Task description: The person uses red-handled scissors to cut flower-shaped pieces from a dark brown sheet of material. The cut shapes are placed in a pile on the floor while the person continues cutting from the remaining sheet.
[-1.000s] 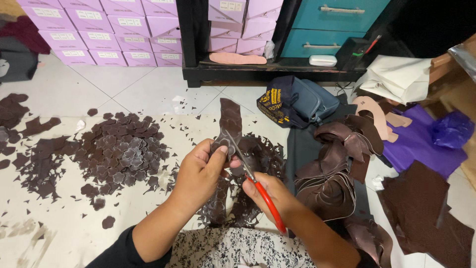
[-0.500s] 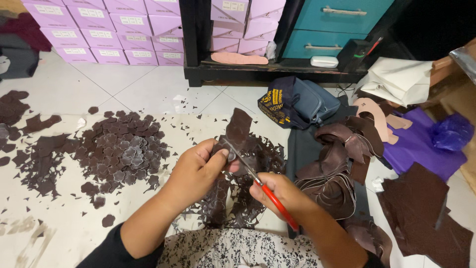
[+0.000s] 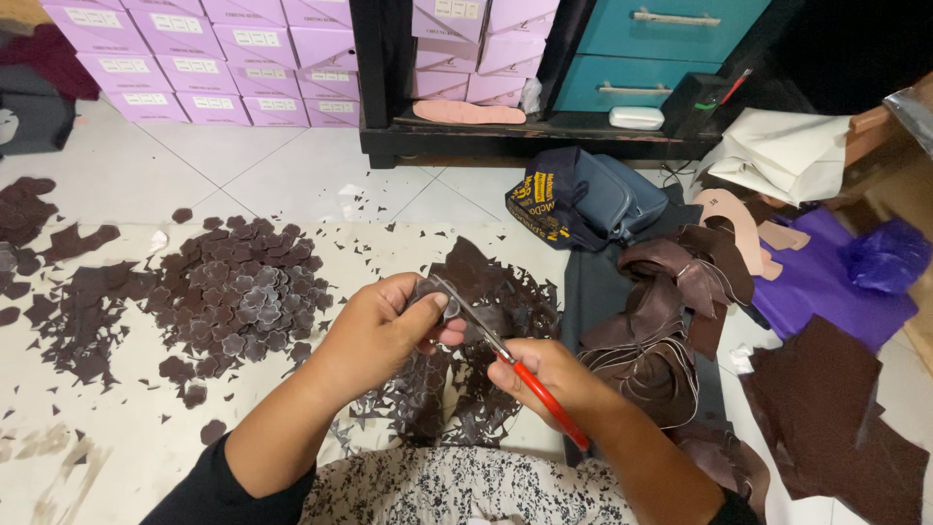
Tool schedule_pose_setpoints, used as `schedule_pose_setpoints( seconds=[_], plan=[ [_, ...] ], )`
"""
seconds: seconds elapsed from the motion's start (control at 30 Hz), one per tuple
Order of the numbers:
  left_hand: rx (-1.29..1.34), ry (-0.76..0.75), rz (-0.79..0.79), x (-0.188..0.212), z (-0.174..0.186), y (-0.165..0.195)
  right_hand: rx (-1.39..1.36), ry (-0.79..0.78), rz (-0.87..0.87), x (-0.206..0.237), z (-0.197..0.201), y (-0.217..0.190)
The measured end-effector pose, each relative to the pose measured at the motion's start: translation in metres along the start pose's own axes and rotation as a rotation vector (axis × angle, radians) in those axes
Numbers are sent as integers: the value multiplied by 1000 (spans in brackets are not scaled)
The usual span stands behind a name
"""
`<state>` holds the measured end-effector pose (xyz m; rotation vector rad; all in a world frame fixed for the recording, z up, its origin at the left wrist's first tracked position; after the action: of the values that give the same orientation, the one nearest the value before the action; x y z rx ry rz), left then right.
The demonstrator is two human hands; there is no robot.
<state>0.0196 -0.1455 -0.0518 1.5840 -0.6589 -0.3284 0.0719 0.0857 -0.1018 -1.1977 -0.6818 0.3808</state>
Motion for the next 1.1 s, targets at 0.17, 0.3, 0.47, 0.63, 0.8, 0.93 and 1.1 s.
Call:
schedule_pose_setpoints(
  seconds=[0.17,0.3,0.47,0.63,0.8,0.93,1.1],
  plan=[
    [48,-26,-49,-2,3,1,-10,31,31,3,-1,-1],
    [60,3,31,-2,1,-1,-1,17,6,4,-3,-5],
    [60,-43,-1,-2,-2,-3,43,-14,95,6,-3,-9],
    [94,-20,14,-3,-1,-5,-12,-9,37,3,-4,-5],
    [99,-16,6,-3,-1,-5,-9,-11,60,2,-3,-3],
    [121,-41,-3,-4,-2,-4,-20,-24,121,2,-5,-5],
    [125,-59,30,-4,-9,-7,71,-16,209,4,-7,-9]
  ],
)
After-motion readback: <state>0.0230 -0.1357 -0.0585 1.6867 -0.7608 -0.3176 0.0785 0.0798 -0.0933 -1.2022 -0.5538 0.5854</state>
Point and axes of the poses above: each hand's wrist, its own x-axis away from the middle knuckle, its own z-axis out of the back of the hand, y = z × x, the point moved 2 cm from there along -x, towards the middle knuckle, and after that the axes turned 12 degrees about -y, right-handed, at the moved point
